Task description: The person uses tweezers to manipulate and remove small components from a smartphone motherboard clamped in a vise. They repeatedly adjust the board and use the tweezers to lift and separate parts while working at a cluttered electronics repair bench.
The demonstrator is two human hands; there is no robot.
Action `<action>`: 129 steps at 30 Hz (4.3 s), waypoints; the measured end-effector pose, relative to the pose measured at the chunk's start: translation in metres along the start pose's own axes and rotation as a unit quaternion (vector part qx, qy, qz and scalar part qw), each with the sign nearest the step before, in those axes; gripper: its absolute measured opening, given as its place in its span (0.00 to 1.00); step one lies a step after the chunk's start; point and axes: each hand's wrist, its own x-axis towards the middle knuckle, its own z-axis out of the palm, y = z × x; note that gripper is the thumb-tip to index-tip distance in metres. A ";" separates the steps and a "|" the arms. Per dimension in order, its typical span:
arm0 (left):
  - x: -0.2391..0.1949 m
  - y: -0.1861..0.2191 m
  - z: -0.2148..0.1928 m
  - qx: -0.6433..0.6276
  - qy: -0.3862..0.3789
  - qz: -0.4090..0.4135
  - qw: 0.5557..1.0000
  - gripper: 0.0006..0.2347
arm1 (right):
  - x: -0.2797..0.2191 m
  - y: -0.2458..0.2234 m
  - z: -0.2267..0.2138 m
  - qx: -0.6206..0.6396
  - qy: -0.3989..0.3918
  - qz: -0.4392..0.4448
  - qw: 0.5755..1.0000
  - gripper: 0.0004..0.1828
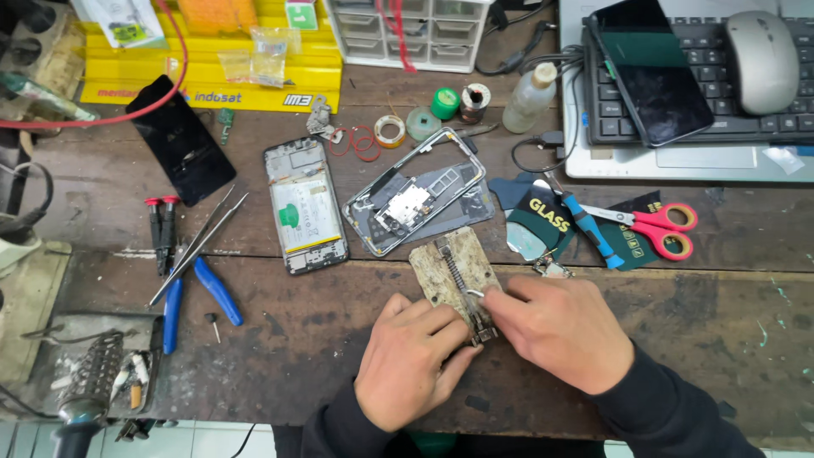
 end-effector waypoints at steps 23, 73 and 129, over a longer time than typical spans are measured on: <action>0.001 -0.001 0.001 -0.004 -0.001 0.009 1.000 0.09 | -0.001 0.010 -0.008 0.009 -0.040 -0.027 0.999 0.11; -0.009 -0.004 0.008 -0.012 0.016 -0.007 1.000 0.10 | 0.007 0.009 -0.008 -0.048 -0.033 -0.082 0.995 0.12; -0.001 -0.002 0.001 -0.020 -0.012 -0.018 1.000 0.10 | 0.005 0.031 -0.004 0.191 -0.055 -0.019 0.980 0.04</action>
